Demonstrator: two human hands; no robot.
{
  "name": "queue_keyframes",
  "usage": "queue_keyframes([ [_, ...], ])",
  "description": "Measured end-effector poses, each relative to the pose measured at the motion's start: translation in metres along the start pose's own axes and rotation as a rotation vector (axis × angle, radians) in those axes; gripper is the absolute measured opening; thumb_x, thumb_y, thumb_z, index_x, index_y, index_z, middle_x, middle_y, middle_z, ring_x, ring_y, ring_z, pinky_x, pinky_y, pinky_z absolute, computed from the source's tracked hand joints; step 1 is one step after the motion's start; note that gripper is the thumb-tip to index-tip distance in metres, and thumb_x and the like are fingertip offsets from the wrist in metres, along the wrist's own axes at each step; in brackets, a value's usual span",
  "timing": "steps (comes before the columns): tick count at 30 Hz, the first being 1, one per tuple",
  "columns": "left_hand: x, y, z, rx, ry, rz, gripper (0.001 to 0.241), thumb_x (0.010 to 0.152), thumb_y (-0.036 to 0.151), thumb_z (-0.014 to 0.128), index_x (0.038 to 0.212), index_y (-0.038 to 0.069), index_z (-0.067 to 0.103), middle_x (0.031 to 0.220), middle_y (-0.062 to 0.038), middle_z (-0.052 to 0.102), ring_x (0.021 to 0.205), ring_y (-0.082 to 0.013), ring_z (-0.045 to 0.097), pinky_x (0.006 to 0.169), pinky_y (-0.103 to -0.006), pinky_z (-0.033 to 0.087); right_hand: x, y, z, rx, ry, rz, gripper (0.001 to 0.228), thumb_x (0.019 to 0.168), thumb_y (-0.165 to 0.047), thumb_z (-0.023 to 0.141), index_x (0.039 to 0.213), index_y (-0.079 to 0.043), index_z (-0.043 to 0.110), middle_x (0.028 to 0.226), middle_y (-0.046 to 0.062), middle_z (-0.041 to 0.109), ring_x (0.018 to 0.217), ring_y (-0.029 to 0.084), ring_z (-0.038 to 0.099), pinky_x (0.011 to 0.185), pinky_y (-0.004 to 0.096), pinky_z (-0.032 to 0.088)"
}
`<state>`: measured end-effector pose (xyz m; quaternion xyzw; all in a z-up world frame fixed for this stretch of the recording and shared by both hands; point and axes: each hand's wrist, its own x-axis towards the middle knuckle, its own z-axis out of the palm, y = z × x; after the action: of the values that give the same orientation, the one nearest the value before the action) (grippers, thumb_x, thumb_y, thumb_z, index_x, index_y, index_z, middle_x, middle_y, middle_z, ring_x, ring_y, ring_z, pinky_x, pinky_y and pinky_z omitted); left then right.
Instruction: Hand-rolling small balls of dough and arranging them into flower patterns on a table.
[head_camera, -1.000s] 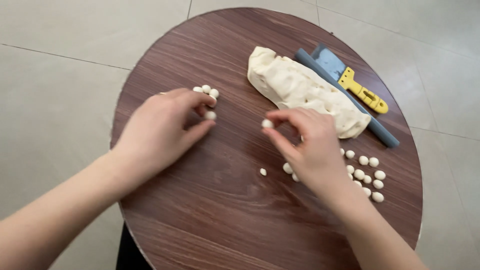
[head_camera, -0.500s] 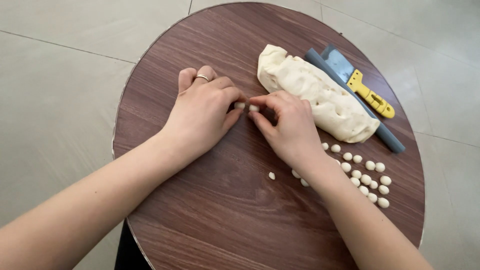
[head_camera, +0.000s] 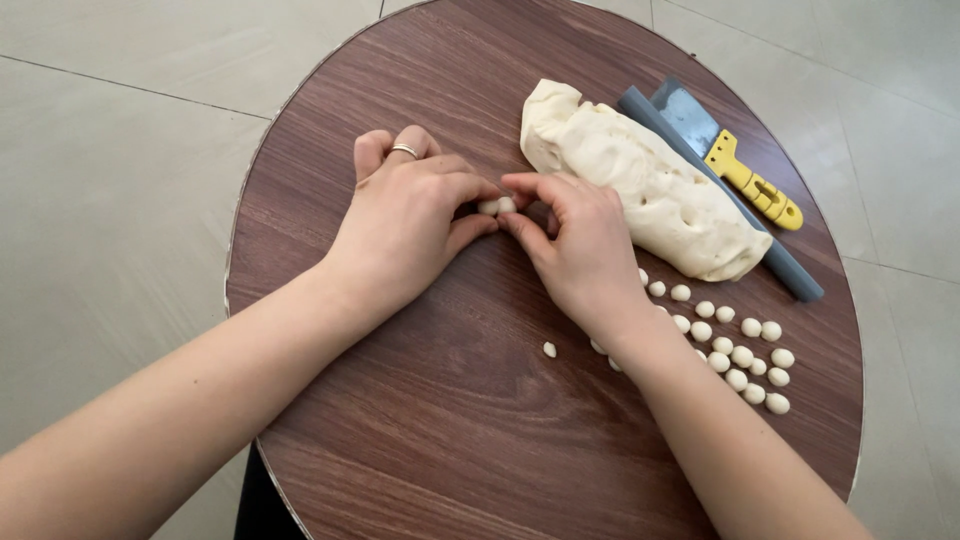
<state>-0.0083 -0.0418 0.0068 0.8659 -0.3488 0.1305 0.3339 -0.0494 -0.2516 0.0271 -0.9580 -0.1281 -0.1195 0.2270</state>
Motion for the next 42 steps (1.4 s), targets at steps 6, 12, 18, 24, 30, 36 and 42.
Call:
queue_keyframes([
  [6, -0.003, 0.001, -0.002, 0.026, 0.01, 0.011, 0.027, 0.089, 0.033, 0.08, 0.113, 0.02, 0.079, 0.11, -0.002, 0.076, 0.109, -0.0298, 0.066, 0.101, -0.0464, 0.04, -0.007, -0.01, -0.009, -0.054, 0.0, -0.038, 0.034, 0.088, -0.021, 0.082, 0.121, -0.015, 0.076, 0.109, 0.002, 0.076, 0.073, 0.024, 0.068, 0.075, 0.04, 0.05],
  [12, -0.005, -0.001, 0.002, 0.021, 0.018, 0.015, 0.033, 0.089, 0.032, 0.081, 0.119, 0.018, 0.077, 0.114, -0.005, 0.075, 0.111, -0.033, 0.066, 0.102, -0.0482, 0.042, -0.036, 0.01, -0.033, 0.01, 0.113, -0.015, 0.029, 0.094, -0.016, 0.08, 0.123, -0.013, 0.077, 0.11, 0.006, 0.072, 0.067, 0.024, 0.065, 0.067, 0.037, 0.05],
  [18, -0.002, 0.014, -0.002, 0.056, 0.252, 0.178, 0.011, 0.095, 0.018, 0.082, 0.104, 0.011, 0.081, 0.11, -0.003, 0.071, 0.102, -0.0249, 0.056, 0.103, -0.0423, 0.03, -0.073, -0.001, -0.089, -0.045, 0.107, 0.299, 0.014, 0.095, 0.0, 0.071, 0.108, 0.002, 0.078, 0.094, 0.006, 0.071, 0.067, 0.013, 0.052, 0.059, 0.025, 0.042],
  [24, -0.004, 0.033, 0.008, 0.073, 0.284, 0.396, 0.009, 0.099, 0.016, 0.079, 0.108, 0.017, 0.08, 0.11, 0.001, 0.075, 0.108, -0.0179, 0.054, 0.101, -0.037, 0.02, -0.076, 0.004, -0.095, -0.128, -0.017, 0.305, 0.023, 0.09, -0.01, 0.077, 0.111, -0.001, 0.08, 0.097, 0.006, 0.073, 0.068, 0.015, 0.057, 0.057, 0.027, 0.045],
  [30, -0.004, 0.037, 0.01, -0.011, 0.164, 0.488, 0.016, 0.093, 0.014, 0.076, 0.109, 0.014, 0.077, 0.115, 0.001, 0.072, 0.109, -0.0213, 0.054, 0.108, -0.042, 0.023, -0.079, 0.019, -0.078, -0.269, -0.056, 0.24, 0.018, 0.093, -0.022, 0.074, 0.104, -0.01, 0.08, 0.099, 0.001, 0.062, 0.08, 0.016, 0.056, 0.092, 0.035, 0.036],
  [36, 0.016, 0.053, 0.018, -0.188, -0.105, 0.489, 0.025, 0.09, 0.012, 0.071, 0.115, 0.011, 0.076, 0.119, -0.001, 0.076, 0.111, -0.026, 0.067, 0.093, -0.0398, 0.049, -0.085, 0.015, -0.081, -0.199, 0.065, 0.241, 0.016, 0.09, -0.021, 0.08, 0.099, -0.008, 0.08, 0.102, 0.001, 0.066, 0.071, 0.015, 0.057, 0.08, 0.032, 0.039],
  [42, 0.023, 0.062, 0.069, -0.047, -0.101, 0.518, 0.021, 0.084, 0.023, 0.076, 0.104, 0.016, 0.077, 0.107, -0.003, 0.065, 0.107, -0.0296, 0.055, 0.104, -0.0504, 0.035, -0.087, 0.008, -0.085, -0.002, 0.156, 0.245, 0.015, 0.09, -0.007, 0.077, 0.103, 0.0, 0.078, 0.096, 0.005, 0.072, 0.068, 0.014, 0.057, 0.061, 0.025, 0.046],
])
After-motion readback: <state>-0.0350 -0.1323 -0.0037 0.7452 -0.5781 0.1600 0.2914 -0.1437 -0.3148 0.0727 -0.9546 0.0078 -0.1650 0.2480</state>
